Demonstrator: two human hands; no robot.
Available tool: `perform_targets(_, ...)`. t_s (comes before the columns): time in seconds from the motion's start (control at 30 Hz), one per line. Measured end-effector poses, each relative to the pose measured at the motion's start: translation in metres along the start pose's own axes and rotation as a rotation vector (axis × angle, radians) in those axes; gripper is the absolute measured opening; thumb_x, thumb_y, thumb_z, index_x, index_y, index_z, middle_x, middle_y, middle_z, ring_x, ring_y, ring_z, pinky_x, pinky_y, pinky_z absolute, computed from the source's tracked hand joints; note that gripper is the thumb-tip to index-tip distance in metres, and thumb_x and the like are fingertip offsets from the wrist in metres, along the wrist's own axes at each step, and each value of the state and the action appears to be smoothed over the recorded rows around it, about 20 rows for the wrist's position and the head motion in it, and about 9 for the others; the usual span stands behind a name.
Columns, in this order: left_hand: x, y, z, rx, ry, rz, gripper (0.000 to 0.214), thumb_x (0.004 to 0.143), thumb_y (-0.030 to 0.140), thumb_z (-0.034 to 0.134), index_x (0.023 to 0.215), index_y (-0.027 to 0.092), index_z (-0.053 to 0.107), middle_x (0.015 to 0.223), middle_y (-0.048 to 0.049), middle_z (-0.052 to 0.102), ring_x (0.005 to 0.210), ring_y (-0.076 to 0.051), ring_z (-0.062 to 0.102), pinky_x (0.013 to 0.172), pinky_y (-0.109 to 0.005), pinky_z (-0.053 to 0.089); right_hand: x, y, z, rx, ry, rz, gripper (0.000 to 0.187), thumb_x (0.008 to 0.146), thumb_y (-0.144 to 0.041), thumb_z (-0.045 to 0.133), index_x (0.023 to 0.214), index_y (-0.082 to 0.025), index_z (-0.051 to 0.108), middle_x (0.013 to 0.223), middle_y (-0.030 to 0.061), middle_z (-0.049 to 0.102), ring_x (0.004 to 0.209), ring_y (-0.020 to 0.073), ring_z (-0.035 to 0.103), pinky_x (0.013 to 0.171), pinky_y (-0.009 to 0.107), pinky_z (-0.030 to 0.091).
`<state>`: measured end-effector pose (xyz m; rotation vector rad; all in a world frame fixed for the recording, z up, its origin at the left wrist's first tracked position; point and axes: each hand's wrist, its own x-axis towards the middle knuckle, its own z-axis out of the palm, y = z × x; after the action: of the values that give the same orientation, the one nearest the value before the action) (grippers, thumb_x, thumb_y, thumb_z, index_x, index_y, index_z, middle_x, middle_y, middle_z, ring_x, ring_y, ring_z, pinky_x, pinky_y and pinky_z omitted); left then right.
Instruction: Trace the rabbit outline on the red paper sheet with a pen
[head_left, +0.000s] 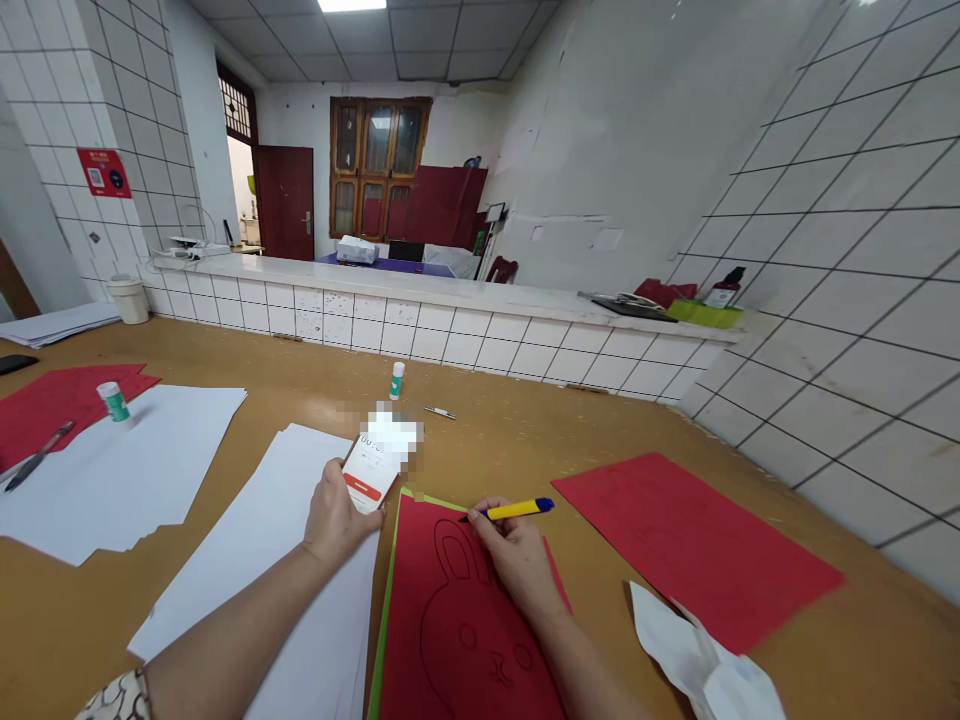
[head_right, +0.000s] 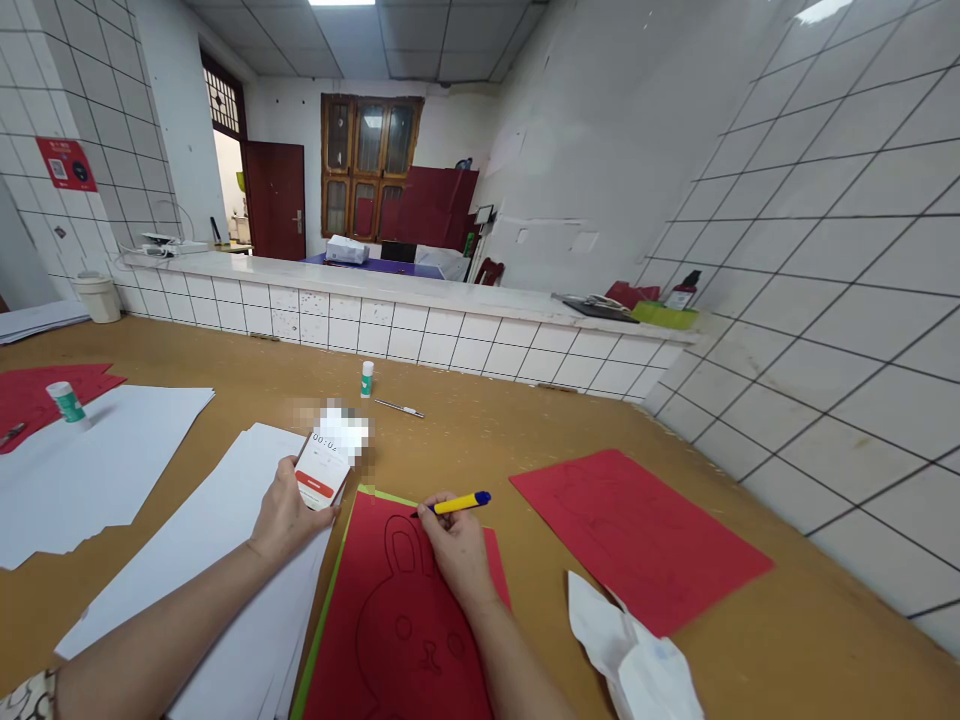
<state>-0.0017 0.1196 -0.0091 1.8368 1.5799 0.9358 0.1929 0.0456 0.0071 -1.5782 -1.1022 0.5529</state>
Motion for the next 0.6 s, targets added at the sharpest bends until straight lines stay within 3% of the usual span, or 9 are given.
perform_targets(0.6, -0.0007, 0.0042, -0.003, 0.019, -0.005, -0.013, 0.055, 0.055, 0.025, 0.073, 0.092, 0.019, 0.033, 0.083, -0.0031, 0.055, 0.077, -0.021, 0.058, 0.061, -0.028, 0.043, -0.001, -0.0032, -0.0003, -0.077, -0.035, 0.022, 0.013, 0.06, -0.033, 0.053, 0.059, -0.02, 0.05, 0.049, -0.0042, 0.042, 0.049, 0.012, 0.038, 0.049, 0.024, 0.03)
